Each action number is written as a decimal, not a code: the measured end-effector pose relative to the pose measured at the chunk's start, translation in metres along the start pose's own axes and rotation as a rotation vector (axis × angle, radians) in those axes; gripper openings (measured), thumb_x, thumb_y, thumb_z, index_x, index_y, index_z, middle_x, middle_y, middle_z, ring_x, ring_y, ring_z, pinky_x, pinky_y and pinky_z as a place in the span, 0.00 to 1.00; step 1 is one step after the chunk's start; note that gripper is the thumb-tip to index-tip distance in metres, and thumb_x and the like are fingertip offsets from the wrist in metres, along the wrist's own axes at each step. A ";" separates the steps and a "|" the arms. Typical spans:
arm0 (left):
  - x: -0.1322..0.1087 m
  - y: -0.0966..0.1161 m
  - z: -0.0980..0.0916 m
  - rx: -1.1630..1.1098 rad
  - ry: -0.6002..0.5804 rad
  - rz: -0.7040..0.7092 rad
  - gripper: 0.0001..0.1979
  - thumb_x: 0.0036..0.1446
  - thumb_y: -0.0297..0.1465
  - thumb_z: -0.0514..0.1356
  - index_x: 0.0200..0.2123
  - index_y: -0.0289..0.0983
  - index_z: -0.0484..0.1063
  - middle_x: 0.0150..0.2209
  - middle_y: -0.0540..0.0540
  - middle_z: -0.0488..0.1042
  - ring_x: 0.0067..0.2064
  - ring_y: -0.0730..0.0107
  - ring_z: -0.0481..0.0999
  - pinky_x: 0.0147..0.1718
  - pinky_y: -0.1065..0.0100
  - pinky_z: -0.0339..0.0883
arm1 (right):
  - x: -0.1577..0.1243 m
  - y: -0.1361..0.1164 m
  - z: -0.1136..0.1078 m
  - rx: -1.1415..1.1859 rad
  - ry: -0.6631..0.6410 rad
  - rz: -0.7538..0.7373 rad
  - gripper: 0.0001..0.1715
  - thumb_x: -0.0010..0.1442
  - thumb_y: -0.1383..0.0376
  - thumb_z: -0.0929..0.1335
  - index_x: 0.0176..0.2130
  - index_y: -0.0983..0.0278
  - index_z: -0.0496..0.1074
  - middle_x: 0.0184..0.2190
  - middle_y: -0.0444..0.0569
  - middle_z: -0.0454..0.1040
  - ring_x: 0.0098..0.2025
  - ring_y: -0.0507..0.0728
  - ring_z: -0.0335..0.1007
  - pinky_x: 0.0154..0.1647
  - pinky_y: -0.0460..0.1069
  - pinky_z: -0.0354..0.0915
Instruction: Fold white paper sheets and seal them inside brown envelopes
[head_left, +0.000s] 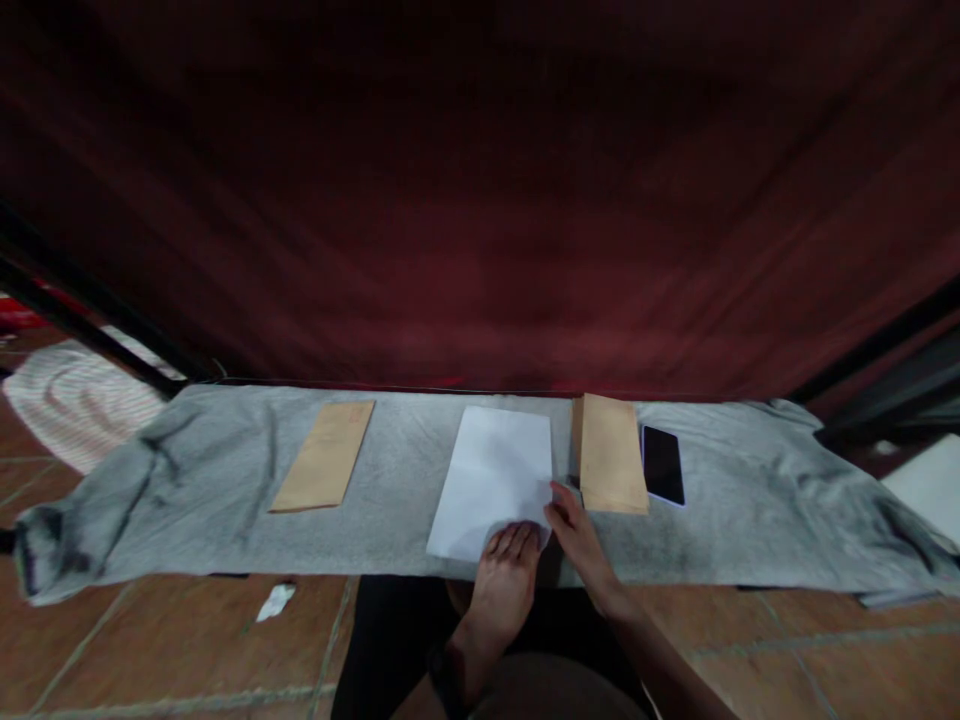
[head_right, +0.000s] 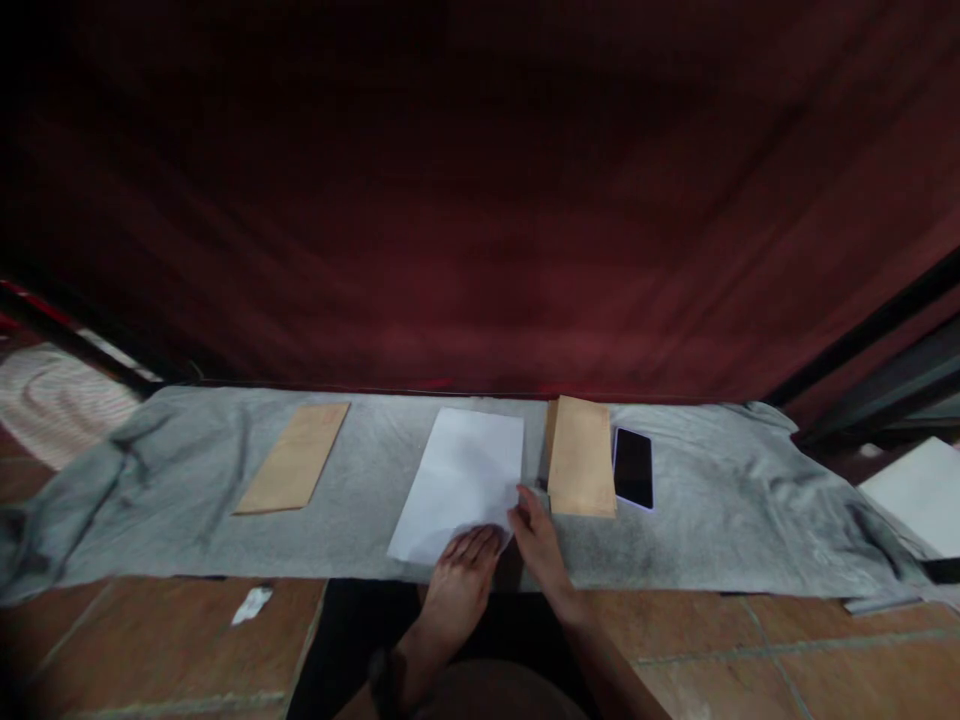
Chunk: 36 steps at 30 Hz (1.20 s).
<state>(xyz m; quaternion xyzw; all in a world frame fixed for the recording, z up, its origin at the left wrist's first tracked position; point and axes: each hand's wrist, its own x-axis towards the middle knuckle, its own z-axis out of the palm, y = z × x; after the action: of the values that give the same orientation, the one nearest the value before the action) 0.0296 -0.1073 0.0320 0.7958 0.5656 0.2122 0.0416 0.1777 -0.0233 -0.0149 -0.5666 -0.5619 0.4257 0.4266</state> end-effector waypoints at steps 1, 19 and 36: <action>0.001 0.003 0.000 -0.014 -0.003 0.008 0.17 0.67 0.27 0.51 0.55 0.38 0.73 0.56 0.44 0.77 0.57 0.62 0.75 0.58 0.57 0.68 | 0.003 0.004 -0.001 -0.018 0.001 -0.014 0.27 0.59 0.57 0.66 0.56 0.62 0.73 0.51 0.52 0.78 0.49 0.61 0.76 0.55 0.57 0.71; 0.021 -0.112 0.001 0.312 0.042 -0.329 0.28 0.70 0.41 0.48 0.67 0.32 0.62 0.68 0.36 0.60 0.70 0.51 0.58 0.66 0.50 0.55 | 0.034 -0.006 0.004 -0.339 -0.154 -0.163 0.28 0.56 0.68 0.61 0.54 0.62 0.75 0.40 0.49 0.81 0.37 0.58 0.77 0.47 0.54 0.72; 0.078 -0.147 -0.004 0.317 -0.015 -0.300 0.28 0.71 0.41 0.46 0.67 0.33 0.61 0.68 0.36 0.61 0.69 0.49 0.61 0.66 0.47 0.52 | 0.021 -0.017 0.028 -0.560 -0.015 -0.306 0.24 0.65 0.69 0.60 0.57 0.62 0.72 0.49 0.55 0.78 0.47 0.61 0.77 0.50 0.57 0.74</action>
<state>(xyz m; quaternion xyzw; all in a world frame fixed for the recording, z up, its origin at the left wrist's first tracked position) -0.0801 0.0162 0.0137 0.7008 0.7037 0.1060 -0.0489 0.1464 -0.0016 -0.0057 -0.5680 -0.7390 0.1894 0.3088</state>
